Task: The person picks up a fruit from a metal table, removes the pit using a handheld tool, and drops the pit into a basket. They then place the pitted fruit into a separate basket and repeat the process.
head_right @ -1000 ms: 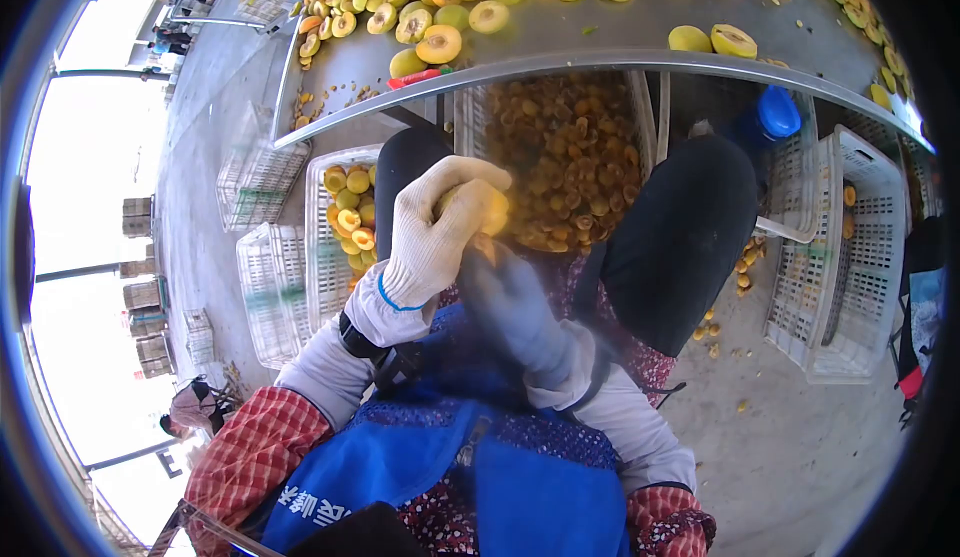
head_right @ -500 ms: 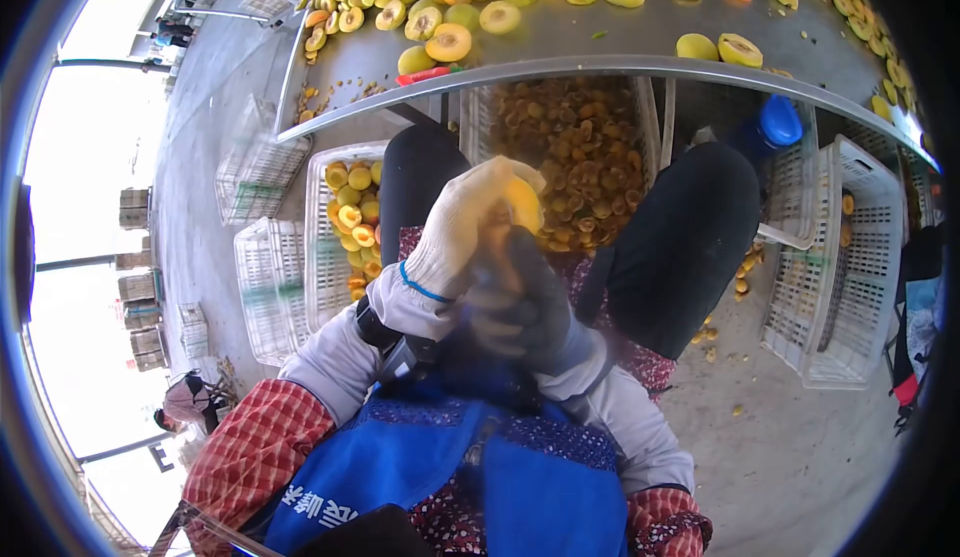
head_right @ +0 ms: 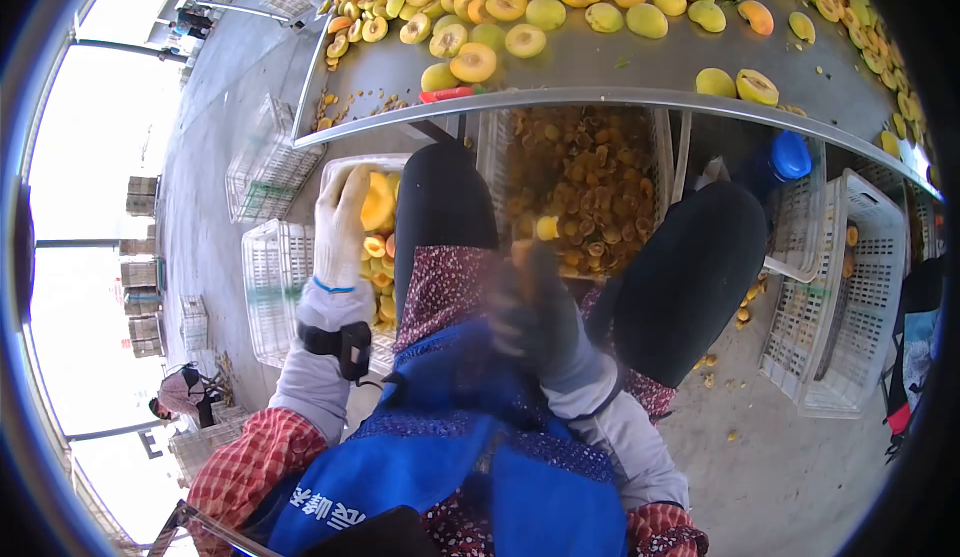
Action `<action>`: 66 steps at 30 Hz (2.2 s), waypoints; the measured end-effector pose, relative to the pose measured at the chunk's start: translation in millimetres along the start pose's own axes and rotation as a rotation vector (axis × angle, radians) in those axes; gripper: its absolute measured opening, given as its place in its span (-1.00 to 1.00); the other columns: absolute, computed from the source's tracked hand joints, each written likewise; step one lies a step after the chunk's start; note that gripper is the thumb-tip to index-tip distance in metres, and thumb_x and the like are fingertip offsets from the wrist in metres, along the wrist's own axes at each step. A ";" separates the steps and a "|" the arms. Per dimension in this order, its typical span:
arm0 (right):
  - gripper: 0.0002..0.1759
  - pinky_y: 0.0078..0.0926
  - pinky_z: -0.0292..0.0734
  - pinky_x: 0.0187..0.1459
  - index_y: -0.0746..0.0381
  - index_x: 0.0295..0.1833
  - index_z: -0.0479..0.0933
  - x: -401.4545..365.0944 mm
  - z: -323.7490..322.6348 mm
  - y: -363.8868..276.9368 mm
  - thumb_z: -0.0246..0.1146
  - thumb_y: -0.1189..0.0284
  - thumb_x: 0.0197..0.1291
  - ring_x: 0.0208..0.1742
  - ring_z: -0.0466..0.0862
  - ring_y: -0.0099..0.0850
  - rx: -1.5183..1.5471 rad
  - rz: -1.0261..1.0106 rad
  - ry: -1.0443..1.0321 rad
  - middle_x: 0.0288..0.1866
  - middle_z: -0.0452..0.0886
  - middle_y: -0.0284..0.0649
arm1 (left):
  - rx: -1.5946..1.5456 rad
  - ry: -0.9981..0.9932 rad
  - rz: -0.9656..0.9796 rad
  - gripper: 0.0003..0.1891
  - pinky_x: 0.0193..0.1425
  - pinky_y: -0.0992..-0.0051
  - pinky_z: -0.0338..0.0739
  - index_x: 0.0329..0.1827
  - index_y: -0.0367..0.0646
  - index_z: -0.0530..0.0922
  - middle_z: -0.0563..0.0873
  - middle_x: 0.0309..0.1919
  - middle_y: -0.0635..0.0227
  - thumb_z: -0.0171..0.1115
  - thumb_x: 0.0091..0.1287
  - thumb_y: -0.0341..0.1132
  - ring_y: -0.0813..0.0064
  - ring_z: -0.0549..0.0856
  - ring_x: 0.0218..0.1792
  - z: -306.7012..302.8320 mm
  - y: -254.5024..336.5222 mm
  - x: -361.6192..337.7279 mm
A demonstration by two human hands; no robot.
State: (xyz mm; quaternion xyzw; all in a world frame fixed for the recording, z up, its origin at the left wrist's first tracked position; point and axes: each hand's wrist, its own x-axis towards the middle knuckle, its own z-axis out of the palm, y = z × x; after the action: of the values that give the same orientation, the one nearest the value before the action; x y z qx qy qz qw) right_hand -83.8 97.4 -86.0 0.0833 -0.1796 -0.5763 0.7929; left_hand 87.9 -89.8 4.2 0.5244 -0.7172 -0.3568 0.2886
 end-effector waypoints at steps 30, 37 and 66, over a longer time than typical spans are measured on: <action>-0.72 -0.39 0.46 -0.34 0.29 0.06 0.40 24.3 46.4 -34.3 0.12 0.36 0.34 -0.40 0.59 -0.36 -1.780 -0.585 0.588 -0.39 0.54 -0.22 | -0.570 -0.451 -0.079 -0.62 0.10 0.53 0.47 0.14 -0.31 0.51 0.67 -0.09 0.32 0.11 0.46 -0.17 0.56 0.60 -0.05 101.5 46.0 21.3; -0.82 -0.21 0.47 -0.44 0.20 -0.19 0.46 21.9 77.5 -19.1 0.27 0.35 0.27 -0.48 0.62 -0.08 -2.349 -0.626 0.666 -0.46 0.57 -0.08 | -0.532 -0.486 -0.024 -0.62 0.09 0.55 0.45 0.10 -0.32 0.51 0.66 -0.13 0.30 -0.07 0.55 -0.15 0.57 0.60 -0.07 85.8 50.6 -7.3; -0.57 -0.31 0.54 -0.37 0.40 0.19 0.40 -11.9 43.2 12.2 0.20 0.47 0.23 -0.40 0.68 -0.12 -1.974 -0.748 0.419 -0.40 0.62 -0.05 | -0.487 -0.455 0.098 -0.70 -0.02 0.52 0.52 0.06 -0.35 0.53 0.67 -0.16 0.20 0.10 0.40 -0.31 0.48 0.65 -0.15 78.6 93.0 -60.2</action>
State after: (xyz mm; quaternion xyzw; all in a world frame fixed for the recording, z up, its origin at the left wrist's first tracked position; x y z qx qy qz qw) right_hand -92.7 115.7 -44.3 -0.4469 0.5412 -0.6469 0.2981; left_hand -7.8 2.5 32.1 0.3119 -0.6814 -0.6111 0.2547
